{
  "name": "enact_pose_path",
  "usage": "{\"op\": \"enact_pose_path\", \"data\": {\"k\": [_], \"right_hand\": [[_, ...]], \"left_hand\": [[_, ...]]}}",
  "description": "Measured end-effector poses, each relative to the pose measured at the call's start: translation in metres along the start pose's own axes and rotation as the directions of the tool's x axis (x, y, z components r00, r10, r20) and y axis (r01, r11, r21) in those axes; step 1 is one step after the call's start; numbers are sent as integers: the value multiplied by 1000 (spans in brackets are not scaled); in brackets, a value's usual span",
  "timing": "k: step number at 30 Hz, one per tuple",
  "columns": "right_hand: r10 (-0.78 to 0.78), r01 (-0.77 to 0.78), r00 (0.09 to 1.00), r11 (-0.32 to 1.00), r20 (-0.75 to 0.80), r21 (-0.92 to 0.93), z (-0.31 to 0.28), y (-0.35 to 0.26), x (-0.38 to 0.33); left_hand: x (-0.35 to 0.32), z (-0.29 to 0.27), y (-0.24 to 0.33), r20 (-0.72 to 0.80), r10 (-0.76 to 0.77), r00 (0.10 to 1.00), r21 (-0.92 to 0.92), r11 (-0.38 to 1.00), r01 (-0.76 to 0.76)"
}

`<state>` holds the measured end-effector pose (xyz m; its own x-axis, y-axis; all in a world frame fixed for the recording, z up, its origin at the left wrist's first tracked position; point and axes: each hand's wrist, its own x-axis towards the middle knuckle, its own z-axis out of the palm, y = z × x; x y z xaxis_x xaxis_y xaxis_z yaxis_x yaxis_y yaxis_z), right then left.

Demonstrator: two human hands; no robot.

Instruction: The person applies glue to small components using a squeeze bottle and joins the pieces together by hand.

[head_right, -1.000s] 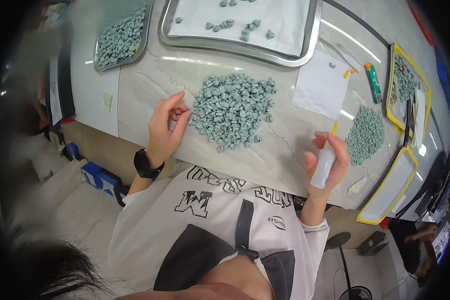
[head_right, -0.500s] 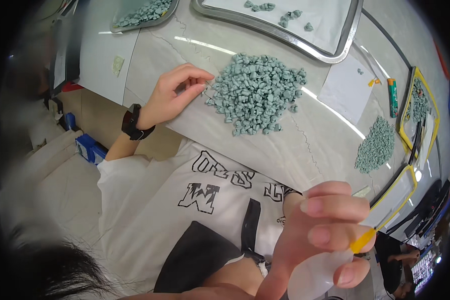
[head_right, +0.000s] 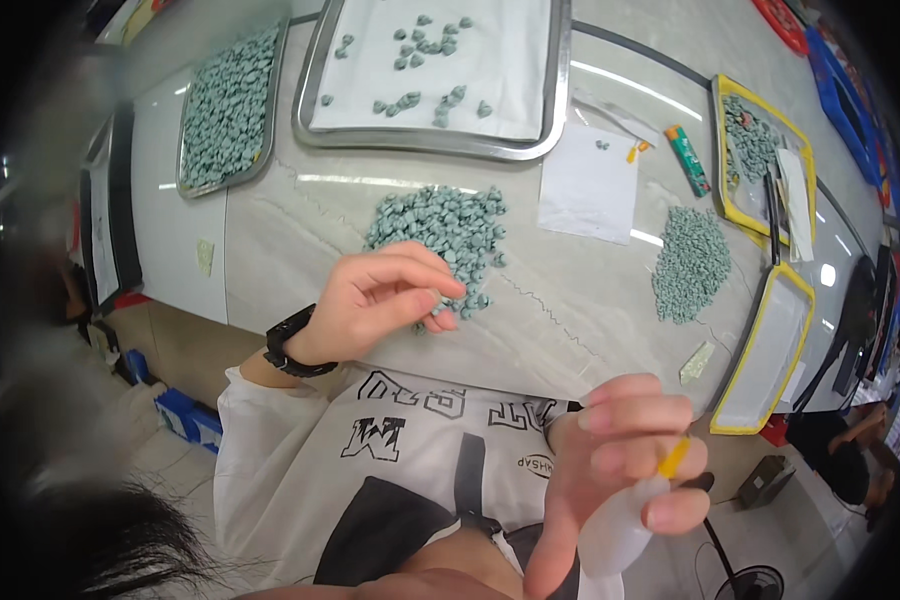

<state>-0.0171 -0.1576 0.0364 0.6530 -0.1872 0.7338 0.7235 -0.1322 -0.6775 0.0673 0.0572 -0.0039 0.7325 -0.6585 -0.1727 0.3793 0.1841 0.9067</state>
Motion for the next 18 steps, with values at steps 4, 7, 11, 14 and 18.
{"op": "enact_pose_path", "data": {"k": [4,7,11,14,18], "right_hand": [[142,-153,988,965,-68,-214,2,30,-16],[237,-254,967,923,-94,-289,15,47,-28],[170,-127,980,935,106,-331,15,61,-28],[197,-155,975,934,100,-323,16,64,-35],[192,-165,976,959,100,-231,14,69,-34]], "left_hand": [[26,20,2,161,-70,984,-166,981,97],[37,15,-2,190,-118,975,-143,979,147],[38,9,-20,80,-56,995,-181,981,70],[37,11,-18,19,-88,996,-232,969,91],[36,6,-22,-20,-189,982,-326,929,172]]}}
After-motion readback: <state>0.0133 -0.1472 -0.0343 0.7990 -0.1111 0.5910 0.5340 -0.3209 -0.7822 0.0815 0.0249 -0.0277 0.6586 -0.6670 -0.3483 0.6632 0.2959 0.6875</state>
